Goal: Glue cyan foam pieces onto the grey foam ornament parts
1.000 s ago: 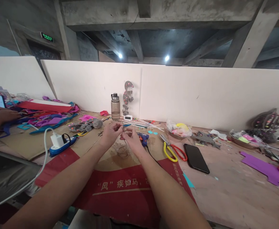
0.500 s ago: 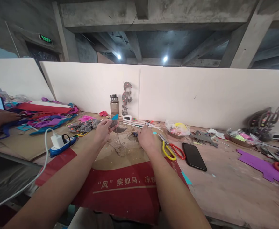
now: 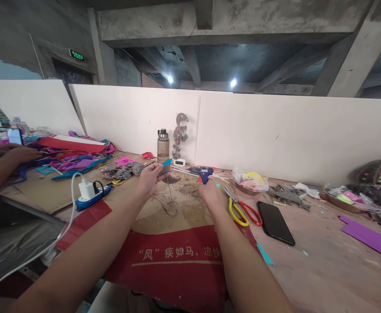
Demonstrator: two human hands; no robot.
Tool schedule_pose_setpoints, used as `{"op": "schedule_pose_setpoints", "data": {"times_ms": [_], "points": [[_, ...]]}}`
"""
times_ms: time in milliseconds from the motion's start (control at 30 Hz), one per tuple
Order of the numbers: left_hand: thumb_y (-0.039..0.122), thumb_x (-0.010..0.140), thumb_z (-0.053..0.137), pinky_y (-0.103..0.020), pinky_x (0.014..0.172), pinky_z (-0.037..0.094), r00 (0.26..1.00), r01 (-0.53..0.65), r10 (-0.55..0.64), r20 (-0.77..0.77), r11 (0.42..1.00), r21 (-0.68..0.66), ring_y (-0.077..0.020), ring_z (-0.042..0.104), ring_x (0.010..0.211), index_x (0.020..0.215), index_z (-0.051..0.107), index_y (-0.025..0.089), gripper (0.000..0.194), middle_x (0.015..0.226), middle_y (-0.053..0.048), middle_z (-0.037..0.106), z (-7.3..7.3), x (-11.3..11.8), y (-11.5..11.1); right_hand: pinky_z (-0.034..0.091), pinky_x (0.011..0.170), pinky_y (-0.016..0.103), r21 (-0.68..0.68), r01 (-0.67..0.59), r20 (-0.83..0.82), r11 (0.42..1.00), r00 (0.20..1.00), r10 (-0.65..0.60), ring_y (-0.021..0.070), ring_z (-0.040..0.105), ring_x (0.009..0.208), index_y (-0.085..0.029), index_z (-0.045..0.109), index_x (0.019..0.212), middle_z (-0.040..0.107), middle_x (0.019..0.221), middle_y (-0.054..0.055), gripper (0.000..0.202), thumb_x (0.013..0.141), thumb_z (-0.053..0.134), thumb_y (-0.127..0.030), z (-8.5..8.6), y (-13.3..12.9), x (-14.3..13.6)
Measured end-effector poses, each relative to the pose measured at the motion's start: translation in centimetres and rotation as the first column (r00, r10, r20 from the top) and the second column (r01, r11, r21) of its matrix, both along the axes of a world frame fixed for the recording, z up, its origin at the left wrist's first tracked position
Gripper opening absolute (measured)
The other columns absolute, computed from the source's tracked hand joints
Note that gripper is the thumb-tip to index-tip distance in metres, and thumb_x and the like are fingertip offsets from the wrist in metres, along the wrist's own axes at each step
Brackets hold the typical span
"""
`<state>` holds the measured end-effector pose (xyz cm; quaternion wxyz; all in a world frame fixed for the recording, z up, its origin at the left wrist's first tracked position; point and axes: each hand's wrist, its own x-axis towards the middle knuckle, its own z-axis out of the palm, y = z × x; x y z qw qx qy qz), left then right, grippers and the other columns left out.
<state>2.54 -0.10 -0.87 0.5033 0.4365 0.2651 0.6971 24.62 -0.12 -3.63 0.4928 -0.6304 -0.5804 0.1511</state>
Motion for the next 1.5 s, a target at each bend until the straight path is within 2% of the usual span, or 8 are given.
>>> {"op": "schedule_pose_setpoints", "data": {"times_ms": [100, 200, 267, 333, 467, 700, 1167, 1500], "points": [[0.031, 0.072, 0.074, -0.036, 0.078, 0.058, 1.0, -0.009, 0.009, -0.005, 1.0, -0.007, -0.0173, 0.07, 0.076, 0.075, 0.061, 0.014, 0.021, 0.079, -0.006, 0.07, 0.0, 0.0, 0.0, 0.053, 0.06, 0.029, 0.06, -0.077, -0.216, 0.995, 0.972, 0.088, 0.0158, 0.062, 0.067, -0.021, 0.056, 0.103, 0.066, 0.084, 0.002, 0.031, 0.072, 0.051, -0.024, 1.4, -1.1, -1.6], [0.029, 0.071, 0.074, -0.037, 0.08, 0.058, 1.0, -0.018, 0.018, 0.015, 1.0, -0.013, -0.0159, 0.069, 0.073, 0.072, 0.06, 0.014, 0.021, 0.076, -0.004, 0.068, 0.0, 0.0, 0.1, 0.053, 0.062, 0.026, 0.239, -0.27, -0.458, 0.933, 0.815, 0.354, 0.0139, 0.062, 0.076, -0.024, 0.053, 0.106, 0.066, 0.098, 0.0, 0.039, 0.068, 0.062, -0.025, 2.6, -2.6, -3.4], [0.028, 0.071, 0.074, -0.037, 0.08, 0.058, 0.999, -0.023, 0.023, 0.025, 1.0, -0.02, -0.0155, 0.068, 0.073, 0.072, 0.06, 0.014, 0.02, 0.076, -0.004, 0.067, -0.1, -0.1, 0.3, 0.051, 0.061, 0.024, 0.315, -0.361, -0.503, 0.878, 0.721, 0.477, 0.0133, 0.061, 0.078, -0.025, 0.053, 0.106, 0.065, 0.105, 0.0, 0.041, 0.067, 0.067, -0.027, 3.1, -3.5, -4.3], [0.028, 0.072, 0.074, -0.036, 0.08, 0.058, 0.999, -0.03, 0.03, 0.025, 0.999, -0.028, -0.0158, 0.069, 0.074, 0.073, 0.06, 0.014, 0.02, 0.077, -0.005, 0.068, -0.1, -0.1, 0.4, 0.048, 0.059, 0.023, 0.324, -0.405, -0.479, 0.855, 0.709, 0.517, 0.0122, 0.059, 0.073, -0.024, 0.054, 0.105, 0.066, 0.1, -0.001, 0.039, 0.069, 0.069, -0.03, 3.4, -4.2, -4.8], [0.027, 0.071, 0.074, -0.036, 0.081, 0.058, 0.998, -0.044, 0.045, 0.035, 0.999, -0.032, -0.0166, 0.069, 0.076, 0.073, 0.06, 0.014, 0.019, 0.079, -0.005, 0.068, -0.1, -0.2, 0.6, 0.043, 0.059, 0.025, 0.246, -0.415, -0.311, 0.876, 0.822, 0.477, 0.0115, 0.05, 0.061, -0.021, 0.058, 0.1, 0.062, 0.077, -0.003, 0.027, 0.078, 0.062, -0.038, 3.8, -5.2, -4.9], [0.026, 0.068, 0.074, -0.036, 0.08, 0.058, 0.997, -0.049, 0.051, 0.061, 0.999, -0.023, -0.0166, 0.069, 0.075, 0.072, 0.061, 0.014, 0.018, 0.077, -0.005, 0.069, 0.0, -0.2, 0.6, 0.047, 0.08, 0.034, 0.229, -0.344, -0.055, 0.91, 0.929, 0.365, 0.0201, 0.06, 0.085, -0.021, 0.059, 0.112, 0.068, 0.096, 0.004, 0.034, 0.082, 0.056, -0.038, 3.5, -5.2, -5.1], [0.032, 0.064, 0.079, -0.036, 0.08, 0.057, 0.995, -0.091, 0.091, -0.03, 0.996, 0.021, -0.0145, 0.066, 0.07, 0.07, 0.063, 0.014, 0.025, 0.072, -0.002, 0.066, 0.0, 0.3, 0.2, 0.043, 0.098, 0.039, 0.216, -0.358, 0.11, 0.909, 0.933, 0.341, 0.0239, 0.059, 0.108, -0.018, 0.05, 0.131, 0.065, 0.122, 0.011, 0.046, 0.087, 0.051, -0.031, 2.7, -5.3, -5.8], [0.034, 0.066, 0.079, -0.033, 0.075, 0.058, 0.989, -0.132, 0.136, -0.056, 0.989, 0.063, -0.0134, 0.064, 0.068, 0.074, 0.065, 0.015, 0.026, 0.073, -0.002, 0.066, -0.5, 0.2, 1.1, 0.046, 0.092, 0.04, 0.241, -0.313, 0.207, 0.919, 0.941, 0.266, 0.0258, 0.061, 0.101, -0.019, 0.053, 0.126, 0.067, 0.114, 0.012, 0.042, 0.087, 0.05, -0.032, 2.4, -5.1, -5.8]]}}
